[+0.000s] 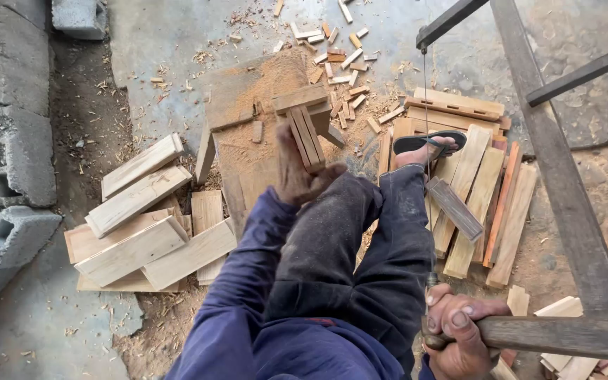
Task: The person sits on the ground and uses a bow saw to cut small wooden blocks placed on a log. They hold the wood with their left hand and foot while sawing with their right hand, producing sawdust and small cut pieces.
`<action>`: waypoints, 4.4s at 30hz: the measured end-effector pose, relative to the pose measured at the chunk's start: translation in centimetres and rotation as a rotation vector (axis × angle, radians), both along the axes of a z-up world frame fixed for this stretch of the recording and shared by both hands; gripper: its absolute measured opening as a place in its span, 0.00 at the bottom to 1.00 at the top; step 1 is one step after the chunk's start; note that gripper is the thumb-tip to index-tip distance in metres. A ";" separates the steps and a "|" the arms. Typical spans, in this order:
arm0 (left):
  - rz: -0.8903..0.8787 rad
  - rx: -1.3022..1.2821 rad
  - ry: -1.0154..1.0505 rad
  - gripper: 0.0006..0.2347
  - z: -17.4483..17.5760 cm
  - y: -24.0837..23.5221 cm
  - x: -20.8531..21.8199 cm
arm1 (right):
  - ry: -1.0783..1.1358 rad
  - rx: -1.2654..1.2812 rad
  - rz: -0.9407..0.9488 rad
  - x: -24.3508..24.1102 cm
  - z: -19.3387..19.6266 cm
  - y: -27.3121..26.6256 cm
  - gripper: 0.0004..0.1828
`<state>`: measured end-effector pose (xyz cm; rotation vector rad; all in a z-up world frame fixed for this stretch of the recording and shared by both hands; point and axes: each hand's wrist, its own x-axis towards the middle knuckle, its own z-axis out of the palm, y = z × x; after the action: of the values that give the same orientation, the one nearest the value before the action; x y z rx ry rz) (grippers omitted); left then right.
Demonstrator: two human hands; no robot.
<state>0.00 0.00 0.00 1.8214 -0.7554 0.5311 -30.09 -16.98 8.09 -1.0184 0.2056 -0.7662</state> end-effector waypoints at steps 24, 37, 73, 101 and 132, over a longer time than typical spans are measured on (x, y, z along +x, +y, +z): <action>0.040 -0.401 0.757 0.27 -10.2 2.3 8.5 | -0.023 -0.006 0.254 0.2 3.3 6.8 0.10; -0.245 -0.436 1.060 0.20 -14.8 2.6 12.5 | -0.019 0.022 0.279 3.0 3.4 6.5 0.11; 0.275 0.616 0.168 0.17 -9.1 -0.1 12.2 | -0.085 0.167 0.400 12.0 -0.8 4.1 0.11; 0.330 -0.095 0.586 0.18 -12.9 -0.1 13.3 | -0.133 0.437 0.360 17.5 -5.7 3.9 0.08; 0.377 -0.109 0.520 0.16 -12.6 -0.5 13.0 | -0.078 0.470 0.267 5.1 -5.6 4.4 0.07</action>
<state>13.04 -0.49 -12.65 1.8916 -0.0297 0.3030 -24.98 -12.60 2.46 -0.5535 0.1673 -0.4800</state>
